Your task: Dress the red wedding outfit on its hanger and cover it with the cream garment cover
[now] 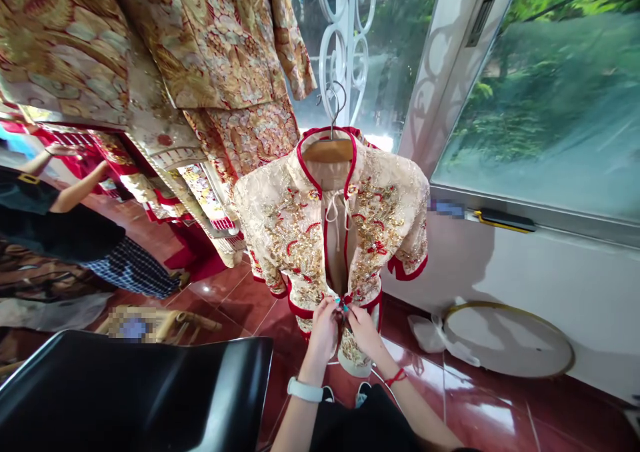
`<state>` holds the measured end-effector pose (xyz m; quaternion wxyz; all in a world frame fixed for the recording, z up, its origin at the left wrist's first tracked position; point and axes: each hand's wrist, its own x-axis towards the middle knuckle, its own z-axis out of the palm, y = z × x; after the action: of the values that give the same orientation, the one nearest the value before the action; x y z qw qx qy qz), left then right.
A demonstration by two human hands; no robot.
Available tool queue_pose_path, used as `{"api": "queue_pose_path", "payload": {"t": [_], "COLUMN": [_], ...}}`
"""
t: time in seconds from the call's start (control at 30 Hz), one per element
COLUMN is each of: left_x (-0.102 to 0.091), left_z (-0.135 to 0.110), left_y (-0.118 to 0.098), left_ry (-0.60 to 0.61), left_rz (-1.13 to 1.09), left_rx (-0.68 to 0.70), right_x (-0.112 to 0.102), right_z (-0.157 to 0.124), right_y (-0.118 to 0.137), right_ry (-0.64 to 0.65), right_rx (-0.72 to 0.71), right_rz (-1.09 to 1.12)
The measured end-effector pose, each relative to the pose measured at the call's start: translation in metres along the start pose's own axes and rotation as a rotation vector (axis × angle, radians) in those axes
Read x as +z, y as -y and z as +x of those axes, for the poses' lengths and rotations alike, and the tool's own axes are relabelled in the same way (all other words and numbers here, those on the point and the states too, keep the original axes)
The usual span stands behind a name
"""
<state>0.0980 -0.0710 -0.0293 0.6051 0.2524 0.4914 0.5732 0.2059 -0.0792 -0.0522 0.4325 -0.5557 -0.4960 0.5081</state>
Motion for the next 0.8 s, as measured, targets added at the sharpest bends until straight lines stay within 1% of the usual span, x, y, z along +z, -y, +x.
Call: {"api": "queue_pose_path", "payload": {"t": [0.07,0.17,0.23,0.33,0.43,0.5,0.6,0.7,0.8], "left_x": [-0.008,-0.016,-0.016,-0.009,-0.001,0.000,-0.004,-0.009,-0.013], "left_z": [0.003,0.006,0.006,0.005,0.004,0.005,0.007,0.010,0.012], "left_y": [-0.002,-0.003,-0.001,0.003,0.005,0.005,0.003,0.001,-0.001], "left_ry": [0.034,0.046,0.035,0.004,-0.027,-0.034,-0.008,0.035,0.046], "left_rz": [-0.063,-0.126,-0.148,-0.144,-0.114,-0.090,-0.022,0.092,0.203], "left_rx": [-0.052,-0.080,-0.074,-0.035,0.022,0.046,0.057,0.073,0.106], "right_x": [0.001,0.003,0.005,0.006,0.006,0.005,0.006,0.007,0.008], "right_z": [-0.001,-0.003,-0.004,-0.005,-0.005,-0.005,-0.004,-0.002,0.000], "right_y": [0.000,0.001,0.001,0.002,0.001,0.000,-0.003,-0.006,-0.010], "right_ry": [-0.004,0.001,-0.002,-0.018,-0.024,-0.027,-0.040,-0.056,-0.047], "right_rx": [0.002,0.014,0.015,0.003,-0.006,-0.007,-0.002,0.006,0.012], "right_rz": [0.008,0.021,0.019,0.002,-0.018,-0.030,-0.042,-0.037,-0.014]}}
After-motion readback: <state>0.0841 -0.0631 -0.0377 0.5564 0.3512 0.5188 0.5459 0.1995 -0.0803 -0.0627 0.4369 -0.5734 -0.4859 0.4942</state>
